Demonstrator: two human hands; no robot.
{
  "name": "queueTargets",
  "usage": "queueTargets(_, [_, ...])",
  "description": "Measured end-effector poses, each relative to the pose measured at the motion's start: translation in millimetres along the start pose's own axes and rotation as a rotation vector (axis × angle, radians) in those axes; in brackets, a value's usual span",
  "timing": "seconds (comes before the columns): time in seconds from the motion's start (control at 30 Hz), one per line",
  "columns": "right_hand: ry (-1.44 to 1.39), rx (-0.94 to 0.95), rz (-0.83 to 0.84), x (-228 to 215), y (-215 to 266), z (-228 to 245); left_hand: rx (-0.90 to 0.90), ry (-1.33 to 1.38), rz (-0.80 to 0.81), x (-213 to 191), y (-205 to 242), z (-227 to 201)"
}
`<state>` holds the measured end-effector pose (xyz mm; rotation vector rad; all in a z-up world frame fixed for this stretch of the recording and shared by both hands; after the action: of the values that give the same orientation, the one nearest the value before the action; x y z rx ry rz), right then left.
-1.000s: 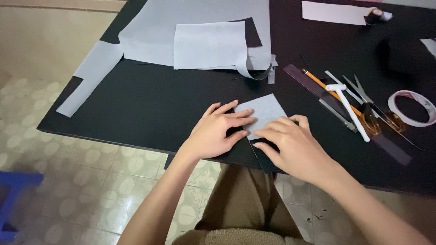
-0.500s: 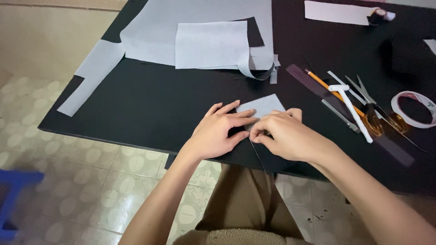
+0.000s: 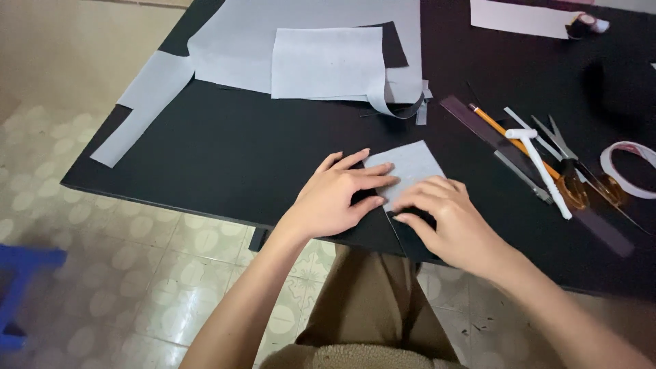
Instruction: Preparing leather pieces by folding and then using a multi-prong punch and mallet to create stitching holes.
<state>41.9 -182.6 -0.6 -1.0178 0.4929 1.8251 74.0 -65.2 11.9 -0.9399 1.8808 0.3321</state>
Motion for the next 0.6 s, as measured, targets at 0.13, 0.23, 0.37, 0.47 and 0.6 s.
queueTargets(0.13, [0.046,0.045,0.031,-1.6,-6.2,5.6,-0.001,-0.01,-0.003,1.2,-0.3,0.4])
queueTargets(0.23, [0.04,0.079,0.094,-2.5,-11.2,6.5,-0.002,-0.008,0.005,0.2,-0.2,-0.7])
queueTargets(0.37, [0.071,0.096,0.126,-4.0,-13.3,7.0,-0.006,0.015,0.01,-0.8,0.0,-1.4])
queueTargets(0.47, [0.056,0.088,0.113,-5.5,-15.8,8.1,-0.005,0.024,-0.001,1.3,-1.6,2.7])
queueTargets(0.6, [0.07,0.119,0.155,-3.3,-20.3,5.0,-0.001,0.009,-0.008,4.1,-4.3,7.3])
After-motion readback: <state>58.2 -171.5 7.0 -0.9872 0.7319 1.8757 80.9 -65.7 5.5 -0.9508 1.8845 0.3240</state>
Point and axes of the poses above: each hand's wrist, its own y-axis away from the middle knuckle, its own x-axis out of the palm, z = x × y, the point moved 10 cm from there along -y, towards the middle knuckle, and after that the axes turned 8 degrees about -y, right-handed, at the moved point
